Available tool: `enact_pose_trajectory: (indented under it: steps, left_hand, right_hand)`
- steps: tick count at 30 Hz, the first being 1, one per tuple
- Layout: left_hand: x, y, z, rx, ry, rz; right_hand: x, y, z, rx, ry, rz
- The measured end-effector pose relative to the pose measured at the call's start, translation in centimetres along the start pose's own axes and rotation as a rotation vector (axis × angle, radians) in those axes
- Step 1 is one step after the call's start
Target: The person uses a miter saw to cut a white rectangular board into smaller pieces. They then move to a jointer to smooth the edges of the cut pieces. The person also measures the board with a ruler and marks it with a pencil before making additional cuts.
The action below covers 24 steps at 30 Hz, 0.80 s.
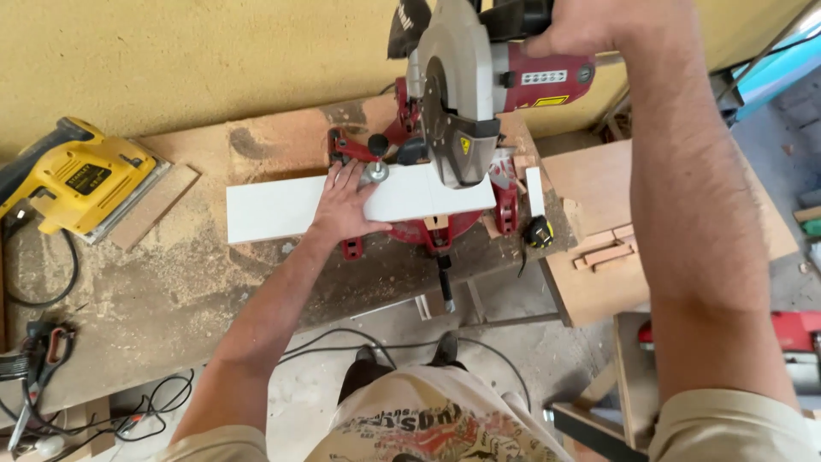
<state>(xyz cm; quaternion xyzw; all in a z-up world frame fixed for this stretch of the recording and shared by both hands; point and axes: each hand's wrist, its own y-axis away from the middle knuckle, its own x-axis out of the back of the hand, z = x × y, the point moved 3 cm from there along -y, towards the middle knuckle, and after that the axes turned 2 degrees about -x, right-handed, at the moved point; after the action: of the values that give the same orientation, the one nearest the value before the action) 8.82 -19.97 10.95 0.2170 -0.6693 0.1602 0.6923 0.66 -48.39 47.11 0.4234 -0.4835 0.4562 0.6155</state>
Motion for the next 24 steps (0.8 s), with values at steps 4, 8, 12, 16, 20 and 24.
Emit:
enact_pose_trajectory:
  steps: [4,8,12,16,20,24]
  left_hand:
    - [-2.2,-0.3,-0.4,-0.067,0.080,0.254]
    - [-1.6,-0.2,-0.1,-0.042,0.079,0.203]
    - [-1.7,0.3,-0.1,-0.033,0.209,0.427]
    - [-2.3,0.2,-0.1,-0.019,0.231,0.384]
    - [-1.6,0.4,0.1,-0.022,0.238,0.373]
    - [-2.0,0.1,-0.1,-0.011,0.231,0.355]
  right_hand:
    - [1.6,4.7,-4.6,-0.163,-0.228,-0.282]
    - [-7.6,6.7,-3.3,-0.105,-0.062,-0.365]
    - [-17.9,10.3,-0.7,0.042,0.071,0.301]
    - [-19.3,12.9,-1.9,0.071,0.124,0.516]
    - [-18.8,13.1,-2.0,0.108,0.090,0.543]
    - [-18.5,12.9,-2.4,0.104,0.075,0.555]
